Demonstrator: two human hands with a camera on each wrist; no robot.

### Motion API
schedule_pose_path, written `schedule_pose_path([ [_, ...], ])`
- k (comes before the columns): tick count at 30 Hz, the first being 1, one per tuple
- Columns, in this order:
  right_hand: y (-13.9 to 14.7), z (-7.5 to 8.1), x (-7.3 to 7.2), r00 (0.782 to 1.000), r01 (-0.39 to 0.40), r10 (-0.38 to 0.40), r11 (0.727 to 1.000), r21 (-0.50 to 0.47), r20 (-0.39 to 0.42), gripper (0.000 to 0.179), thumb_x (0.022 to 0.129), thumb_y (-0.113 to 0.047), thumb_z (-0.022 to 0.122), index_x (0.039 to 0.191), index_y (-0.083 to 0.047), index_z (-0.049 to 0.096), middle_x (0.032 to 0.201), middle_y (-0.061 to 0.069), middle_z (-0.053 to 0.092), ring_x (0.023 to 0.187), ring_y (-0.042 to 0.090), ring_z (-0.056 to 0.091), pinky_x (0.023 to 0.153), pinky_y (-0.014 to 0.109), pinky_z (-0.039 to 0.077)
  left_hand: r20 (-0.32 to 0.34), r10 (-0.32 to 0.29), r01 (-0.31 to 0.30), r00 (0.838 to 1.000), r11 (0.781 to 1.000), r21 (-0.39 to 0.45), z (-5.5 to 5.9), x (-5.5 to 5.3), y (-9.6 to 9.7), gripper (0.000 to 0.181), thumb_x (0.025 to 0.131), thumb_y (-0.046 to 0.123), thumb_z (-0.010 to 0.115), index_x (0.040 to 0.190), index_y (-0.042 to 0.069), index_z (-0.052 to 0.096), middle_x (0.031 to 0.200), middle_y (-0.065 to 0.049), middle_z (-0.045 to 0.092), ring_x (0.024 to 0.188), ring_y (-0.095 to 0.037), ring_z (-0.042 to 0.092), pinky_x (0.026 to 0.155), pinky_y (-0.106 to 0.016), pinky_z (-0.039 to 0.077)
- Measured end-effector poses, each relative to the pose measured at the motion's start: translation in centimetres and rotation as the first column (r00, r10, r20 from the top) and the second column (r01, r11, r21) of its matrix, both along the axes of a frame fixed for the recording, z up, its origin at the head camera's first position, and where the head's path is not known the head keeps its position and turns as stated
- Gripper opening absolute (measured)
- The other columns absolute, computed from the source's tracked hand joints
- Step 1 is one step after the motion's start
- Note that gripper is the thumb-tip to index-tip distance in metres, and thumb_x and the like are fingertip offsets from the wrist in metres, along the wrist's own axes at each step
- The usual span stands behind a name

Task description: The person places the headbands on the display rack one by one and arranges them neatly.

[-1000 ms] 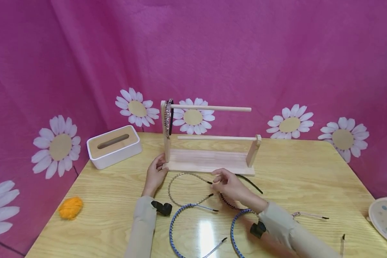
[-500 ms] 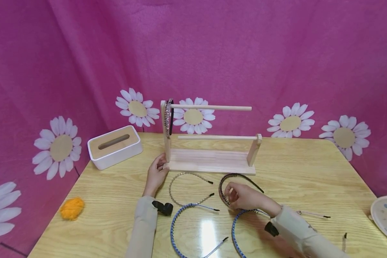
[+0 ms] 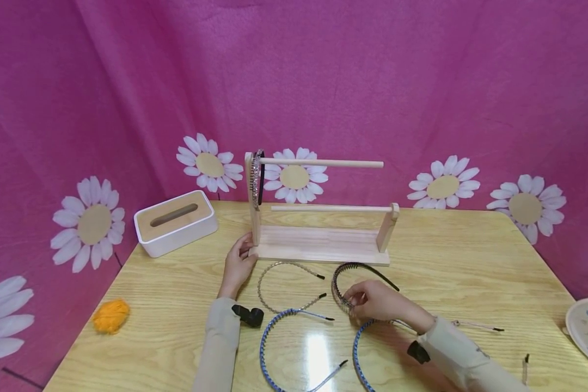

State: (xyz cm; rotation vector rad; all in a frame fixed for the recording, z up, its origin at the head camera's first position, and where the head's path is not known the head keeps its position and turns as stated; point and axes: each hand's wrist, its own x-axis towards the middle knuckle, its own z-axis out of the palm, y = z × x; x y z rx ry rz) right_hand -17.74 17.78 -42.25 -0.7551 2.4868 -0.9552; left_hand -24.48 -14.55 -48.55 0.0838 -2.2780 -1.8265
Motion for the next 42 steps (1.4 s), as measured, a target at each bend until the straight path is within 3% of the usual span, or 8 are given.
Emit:
schedule_pose_path([
  [10, 1.3, 2.1, 0.6, 0.984, 0.168, -0.171, 0.984, -0.061, -0.057, 0.028, 0.082, -0.003, 0.062, 0.107, 0.003, 0.071, 0.083, 0.002, 0.065, 0.072, 0.003, 0.052, 0.06, 0.018, 0.046, -0.005, -0.006, 0.006, 1.0, 1.0, -0.003, -0.1, 0.1, -0.2, 0.054, 0.084, -0.009, 0.056, 0.137, -0.003, 0.05, 0.121, -0.029, 0.058, 0.116, -0.039, 0.054, 0.105, -0.049, 0.045],
  [14, 2.3, 3.0, 0.9, 0.964, 0.251, -0.257, 0.964, -0.085, -0.072, 0.028, 0.083, -0.005, 0.062, 0.11, 0.002, 0.071, 0.084, 0.003, 0.065, 0.072, 0.005, 0.053, 0.06, 0.019, 0.046, -0.1, -0.015, 0.018, 0.995, 1.0, 0.026, -1.0, -0.3, -0.6, 0.052, 0.082, -0.005, 0.059, 0.134, 0.001, 0.055, 0.113, -0.023, 0.062, 0.108, -0.034, 0.057, 0.099, -0.041, 0.05],
  [19, 3.8, 4.1, 1.1, 0.924, 0.346, -0.361, 0.93, -0.126, -0.126, 0.027, 0.086, -0.006, 0.064, 0.112, 0.002, 0.07, 0.085, 0.006, 0.068, 0.071, 0.004, 0.054, 0.054, 0.02, 0.047, -0.083, -0.004, 0.005, 0.997, 1.0, 0.019, -0.9, -0.4, -0.4, 0.052, 0.082, -0.007, 0.057, 0.134, -0.001, 0.055, 0.114, -0.024, 0.061, 0.11, -0.035, 0.057, 0.101, -0.043, 0.049],
  [24, 5.8, 4.8, 1.0, 0.879, 0.448, -0.467, 0.878, -0.167, -0.095, 0.031, 0.093, -0.011, 0.059, 0.12, 0.004, 0.064, 0.094, 0.013, 0.07, 0.073, -0.002, 0.054, 0.055, 0.022, 0.049, 0.019, 0.01, -0.01, 1.0, 1.0, -0.014, -0.1, -0.1, -0.1, 0.054, 0.084, -0.011, 0.054, 0.138, -0.004, 0.05, 0.122, -0.029, 0.057, 0.118, -0.039, 0.053, 0.107, -0.049, 0.044],
  [29, 8.1, 4.6, 0.9, 0.851, 0.515, -0.524, 0.826, -0.23, 0.024, 0.039, 0.099, -0.017, 0.053, 0.129, 0.007, 0.056, 0.094, -0.014, 0.066, 0.08, -0.008, 0.056, 0.066, 0.019, 0.053, 0.041, 0.009, -0.009, 0.999, 1.0, -0.009, 0.0, 0.0, -0.1, 0.055, 0.085, -0.012, 0.055, 0.139, -0.002, 0.049, 0.124, -0.028, 0.057, 0.119, -0.037, 0.052, 0.108, -0.048, 0.043],
  [32, 9.5, 4.6, 0.8, 0.839, 0.538, -0.537, 0.789, -0.296, 0.095, 0.03, 0.1, -0.018, 0.051, 0.126, -0.007, 0.061, 0.09, -0.028, 0.061, 0.083, -0.008, 0.057, 0.069, 0.018, 0.055, 0.047, 0.006, -0.006, 0.999, 1.0, 0.001, 0.0, 0.1, -0.1, 0.055, 0.085, -0.011, 0.055, 0.139, -0.002, 0.049, 0.124, -0.028, 0.056, 0.12, -0.038, 0.051, 0.108, -0.049, 0.042],
  [36, 11.1, 4.9, 0.8, 0.822, 0.558, -0.553, 0.734, -0.388, 0.136, 0.02, 0.1, -0.019, 0.052, 0.107, -0.036, 0.062, 0.09, -0.028, 0.062, 0.085, -0.009, 0.058, 0.069, 0.015, 0.055, 0.042, 0.003, -0.004, 0.999, 1.0, 0.005, 0.0, 0.1, -0.1, 0.055, 0.085, -0.012, 0.055, 0.139, -0.003, 0.049, 0.124, -0.029, 0.056, 0.12, -0.038, 0.051, 0.108, -0.049, 0.042],
  [42, 12.1, 5.3, 0.3, 0.783, 0.591, -0.599, 0.635, -0.497, 0.166, 0.024, 0.099, -0.016, 0.055, 0.101, -0.039, 0.061, 0.089, -0.023, 0.063, 0.083, -0.009, 0.058, 0.068, 0.011, 0.053, 0.023, 0.002, -0.002, 1.0, 1.0, 0.006, 0.1, -0.1, -0.1, 0.055, 0.084, -0.012, 0.055, 0.138, -0.005, 0.049, 0.123, -0.029, 0.057, 0.118, -0.039, 0.053, 0.107, -0.049, 0.043],
])
